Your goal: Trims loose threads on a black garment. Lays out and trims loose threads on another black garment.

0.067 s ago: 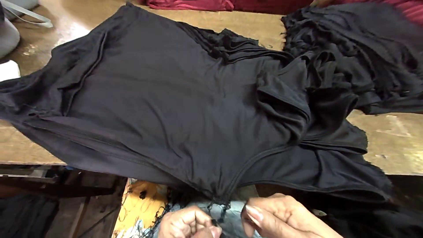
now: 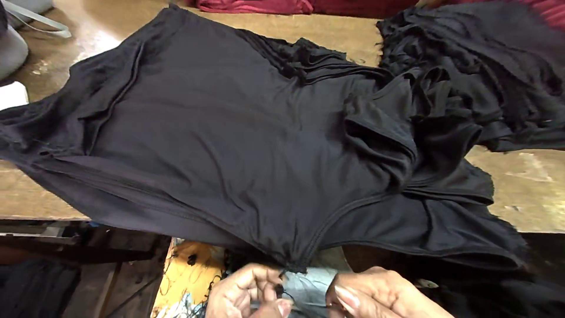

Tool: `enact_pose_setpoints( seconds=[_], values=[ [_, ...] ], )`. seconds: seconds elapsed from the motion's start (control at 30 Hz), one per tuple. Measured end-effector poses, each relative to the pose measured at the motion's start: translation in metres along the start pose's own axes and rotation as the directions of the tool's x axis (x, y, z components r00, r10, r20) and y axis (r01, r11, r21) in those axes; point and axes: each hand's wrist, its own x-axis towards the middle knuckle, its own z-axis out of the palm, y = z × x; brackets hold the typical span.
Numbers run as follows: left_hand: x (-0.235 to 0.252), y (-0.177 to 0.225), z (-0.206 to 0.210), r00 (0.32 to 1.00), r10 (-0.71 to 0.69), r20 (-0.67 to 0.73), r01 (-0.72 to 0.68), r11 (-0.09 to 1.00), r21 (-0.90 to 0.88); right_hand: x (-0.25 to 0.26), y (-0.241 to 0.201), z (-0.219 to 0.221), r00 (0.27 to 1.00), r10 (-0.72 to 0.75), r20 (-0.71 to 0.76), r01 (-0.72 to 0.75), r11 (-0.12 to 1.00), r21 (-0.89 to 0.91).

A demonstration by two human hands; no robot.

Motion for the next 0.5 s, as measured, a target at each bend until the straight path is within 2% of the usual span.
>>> enact_pose_setpoints(
  seconds=[0.1,0.17,0.27,0.33,0.5],
  values=[
    [0.006,0.011,0.001,1.000,0.000,-0.018,-0.003,0.983,-0.183,-0.007,0.001,0.013,0.996,0.001,-0.094,0.011,0.991,0.131],
    [0.012,0.019,0.008,0.997,-0.018,-0.080,0.001,0.977,-0.212,-0.007,0.000,0.023,0.985,0.035,-0.169,0.006,0.972,0.235],
    [0.017,0.024,0.021,0.975,-0.049,-0.218,0.004,0.980,-0.201,-0.005,0.004,0.032,0.976,0.056,-0.210,0.003,0.962,0.272],
    [0.014,0.021,0.020,0.975,-0.003,-0.221,-0.027,0.991,-0.134,-0.005,0.006,0.033,0.982,0.043,-0.186,0.007,0.965,0.261],
    [-0.002,0.020,0.017,0.974,0.081,-0.211,-0.088,0.996,-0.025,-0.008,0.005,0.044,0.959,0.103,-0.264,-0.019,0.953,0.304]
  ],
)
